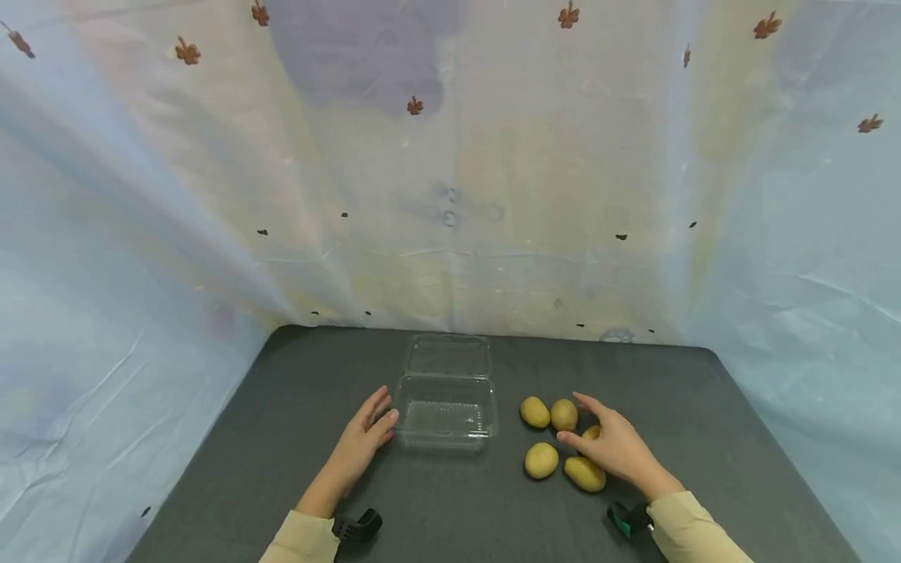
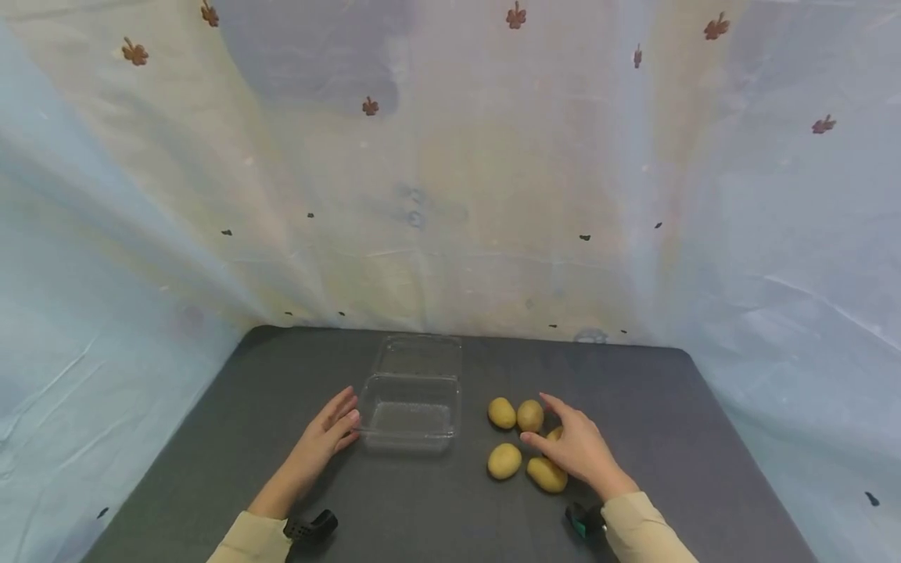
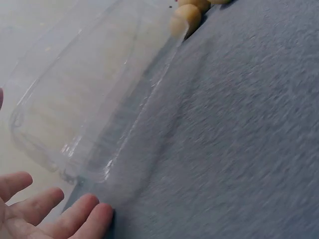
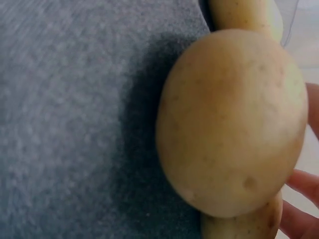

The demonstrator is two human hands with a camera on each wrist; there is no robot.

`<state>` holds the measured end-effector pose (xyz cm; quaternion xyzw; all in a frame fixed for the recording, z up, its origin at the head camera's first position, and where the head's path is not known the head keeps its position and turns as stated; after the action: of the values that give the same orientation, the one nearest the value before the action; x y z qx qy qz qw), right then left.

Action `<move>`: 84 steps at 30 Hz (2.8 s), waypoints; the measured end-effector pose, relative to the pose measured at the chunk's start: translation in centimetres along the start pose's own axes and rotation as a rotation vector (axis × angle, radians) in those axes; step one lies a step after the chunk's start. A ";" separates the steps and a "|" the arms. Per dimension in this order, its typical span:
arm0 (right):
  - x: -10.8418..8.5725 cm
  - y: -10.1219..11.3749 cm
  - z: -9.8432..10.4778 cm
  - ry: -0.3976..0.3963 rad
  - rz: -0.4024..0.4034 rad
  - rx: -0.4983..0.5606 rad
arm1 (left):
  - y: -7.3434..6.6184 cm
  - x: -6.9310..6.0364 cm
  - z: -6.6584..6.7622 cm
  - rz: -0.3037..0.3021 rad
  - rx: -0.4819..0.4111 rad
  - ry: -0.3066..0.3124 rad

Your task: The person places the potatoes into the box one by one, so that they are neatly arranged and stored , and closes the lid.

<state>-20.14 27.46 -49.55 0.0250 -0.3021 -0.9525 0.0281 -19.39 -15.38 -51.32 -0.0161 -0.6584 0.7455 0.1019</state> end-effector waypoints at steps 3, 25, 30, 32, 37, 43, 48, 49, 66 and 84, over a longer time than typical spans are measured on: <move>0.2 -0.1 -0.1 0.015 0.016 0.019 | 0.4 -0.3 -0.4 -0.002 -0.013 0.005; 1.7 -0.3 -0.4 -0.001 -0.036 0.024 | 2.5 -0.2 -0.4 0.093 0.092 0.058; 1.7 -0.2 -0.3 -0.019 -0.029 0.046 | 2.3 -0.3 -0.1 0.076 0.097 0.069; 1.8 -0.2 -0.2 -0.022 -0.032 0.052 | 2.1 -0.2 -0.1 0.061 0.099 0.071; 1.9 -0.4 -0.2 -0.020 -0.047 0.036 | 2.2 0.1 -0.1 0.047 0.101 0.080; 2.1 -0.5 -0.6 -0.019 -0.053 0.041 | 2.8 0.1 -0.1 0.062 0.089 0.088; 2.4 -0.3 -0.7 0.006 -0.072 0.072 | 2.9 0.2 -0.1 0.074 0.109 0.072; 2.5 -0.2 -0.7 0.011 -0.077 0.075 | 2.9 0.3 -0.1 0.073 0.112 0.075; 2.8 0.7 0.7 -0.009 -0.091 0.121 | 2.7 -0.1 0.1 0.089 0.057 0.114; 1.0 9.0 -3.0 -0.073 0.046 0.447 | 2.3 -0.4 0.0 0.045 -0.004 0.112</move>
<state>-20.63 18.32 -46.89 -0.0108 -0.5069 -0.8613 0.0328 -19.33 -15.75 -53.63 -0.0726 -0.6526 0.7443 0.1219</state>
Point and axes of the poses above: each hand's wrist, its own x-axis towards the middle knuckle, its own z-axis out of the back of the hand, y = z × x, the point moved 1 cm from there along x, towards the middle knuckle, and after that the axes turned 7 degrees about -z, right-handed, at the moved point
